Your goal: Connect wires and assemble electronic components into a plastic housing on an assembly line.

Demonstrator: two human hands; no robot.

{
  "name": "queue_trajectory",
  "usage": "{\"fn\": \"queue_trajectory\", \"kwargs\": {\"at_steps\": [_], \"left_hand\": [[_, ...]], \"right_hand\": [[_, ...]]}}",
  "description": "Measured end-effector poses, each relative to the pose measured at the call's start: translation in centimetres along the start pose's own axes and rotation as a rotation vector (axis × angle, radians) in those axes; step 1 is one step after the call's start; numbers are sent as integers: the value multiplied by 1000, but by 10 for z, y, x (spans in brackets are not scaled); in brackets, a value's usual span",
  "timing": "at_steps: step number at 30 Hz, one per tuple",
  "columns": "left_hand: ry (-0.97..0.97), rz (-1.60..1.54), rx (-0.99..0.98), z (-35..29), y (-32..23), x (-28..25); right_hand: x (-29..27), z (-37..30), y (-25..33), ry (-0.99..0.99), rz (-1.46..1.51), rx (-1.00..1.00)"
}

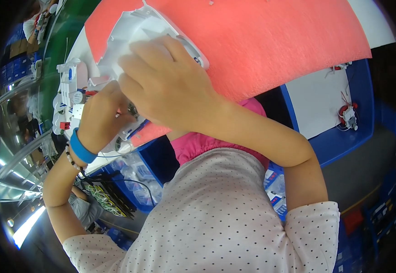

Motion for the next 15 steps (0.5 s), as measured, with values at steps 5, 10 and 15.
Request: {"fn": "queue_trajectory", "kwargs": {"at_steps": [5,10,15], "left_hand": [[-32,-46,-80,-3,9,3],[-138,-67,-28,-6,11,-5],[-221,-267,89,-18,4,-33]], "right_hand": [[-2,3,6,-6,-13,-11],[-3,9,6,53,-17,-5],[-3,11,6,165,37,34]]}}
Point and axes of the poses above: each hand's wrist, its own z-axis towards the middle knuckle, its own x-axis out of the palm, y = z × x, the point moved 8 cm from there along z, towards the middle knuckle, and after that the axes turned 8 degrees about -y, right-handed, at the moved point
